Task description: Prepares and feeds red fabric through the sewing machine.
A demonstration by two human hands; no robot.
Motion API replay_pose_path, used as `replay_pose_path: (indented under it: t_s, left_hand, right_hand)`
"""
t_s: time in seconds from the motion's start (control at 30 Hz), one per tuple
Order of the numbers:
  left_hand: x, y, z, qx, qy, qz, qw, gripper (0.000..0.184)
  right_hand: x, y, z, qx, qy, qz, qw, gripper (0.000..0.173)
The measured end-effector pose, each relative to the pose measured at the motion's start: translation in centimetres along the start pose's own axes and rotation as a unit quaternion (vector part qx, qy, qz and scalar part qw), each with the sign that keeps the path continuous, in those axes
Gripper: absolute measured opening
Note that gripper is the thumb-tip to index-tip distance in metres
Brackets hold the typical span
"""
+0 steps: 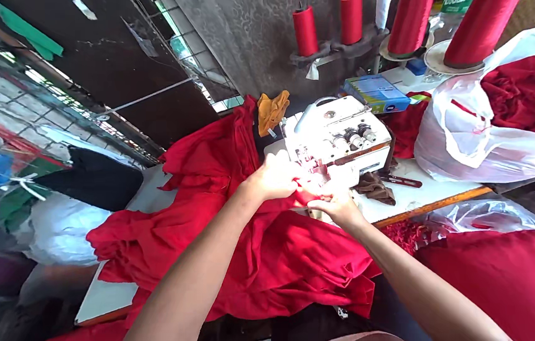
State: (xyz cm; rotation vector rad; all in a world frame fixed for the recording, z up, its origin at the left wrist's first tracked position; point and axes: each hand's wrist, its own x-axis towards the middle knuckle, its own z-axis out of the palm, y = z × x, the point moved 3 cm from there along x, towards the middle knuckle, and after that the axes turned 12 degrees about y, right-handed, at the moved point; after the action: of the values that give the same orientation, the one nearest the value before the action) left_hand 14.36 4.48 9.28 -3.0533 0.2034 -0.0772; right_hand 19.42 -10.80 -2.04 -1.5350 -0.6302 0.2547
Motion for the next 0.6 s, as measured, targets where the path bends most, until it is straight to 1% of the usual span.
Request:
replay_pose_path:
  t_s: [0.03, 0.07, 0.13, 0.17, 0.2, 0.27, 0.33, 0.37, 0.43, 0.47, 0.5, 0.57, 0.6]
  left_hand:
    - [-0.2, -0.5, -0.6, 0.014, -0.007, -0.041, 0.999, 0.016]
    - [-0.6, -1.0, -1.3, 0.025, 0.016, -0.066, 0.997, 0.020]
    - [-1.5, -1.6, -3.2, 0.022, 0.098, -0.055, 0.993, 0.029]
    - [-1.7, -1.6, -4.2, 0.006, 0.113, -0.052, 0.992, 0.034]
    - [-1.9, -1.3, -5.3, -0.020, 0.119, -0.047, 0.992, 0.033]
    - [-2.2, -0.6, -6.4, -0.080, 0.122, -0.028, 0.989, 0.025]
    - [-2.4, -0.2, -6.3, -0.133, 0.138, -0.010, 0.981, 0.031]
    - [-2.4, 0.1, -6.1, -0.145, 0.149, 0.002, 0.978, 0.031]
    - [-2.4, 1.6, -6.3, -0.142, 0.160, 0.029, 0.976, 0.016]
    - [-2.3, 2.4, -6.6, -0.145, 0.151, 0.025, 0.977, 0.007]
    - [-2.2, 2.9, -6.7, -0.147, 0.145, 0.022, 0.978, 0.005]
    - [-2.1, 2.9, -6.0, -0.169, 0.148, 0.028, 0.974, 0.012]
    - [-2.0, 2.6, -5.1, -0.188, 0.144, 0.042, 0.971, 0.015]
  right_hand:
    - [0.7, -0.3, 0.1, -0.049, 0.004, -0.023, 0.999, 0.020]
    - [1.3, -0.9, 0.2, -0.105, 0.014, -0.037, 0.994, 0.023]
    - [2.4, -1.8, 0.5, -0.195, 0.031, -0.044, 0.979, 0.027]
    - [2.8, -2.0, 0.7, -0.205, 0.040, -0.051, 0.977, 0.027]
    - [3.2, -2.2, 0.8, -0.195, 0.042, -0.066, 0.978, 0.029]
    - [3.7, -2.9, 0.7, -0.151, 0.009, -0.065, 0.986, 0.030]
    - [3.3, -4.8, 0.2, -0.107, -0.042, -0.044, 0.992, 0.025]
    - [3.0, -5.8, 0.1, -0.086, -0.053, -0.043, 0.994, 0.021]
    - [2.6, -7.4, 0.1, -0.031, -0.068, -0.029, 0.997, 0.017]
    - [2.4, -7.9, 0.0, -0.031, -0.065, -0.039, 0.997, 0.016]
    - [2.2, -8.1, -0.3, -0.035, -0.060, -0.056, 0.996, 0.016]
    - [1.6, -7.6, -0.8, -0.036, -0.052, -0.081, 0.995, 0.015]
    - [1.0, -6.8, -0.9, -0.022, -0.051, -0.075, 0.996, 0.015]
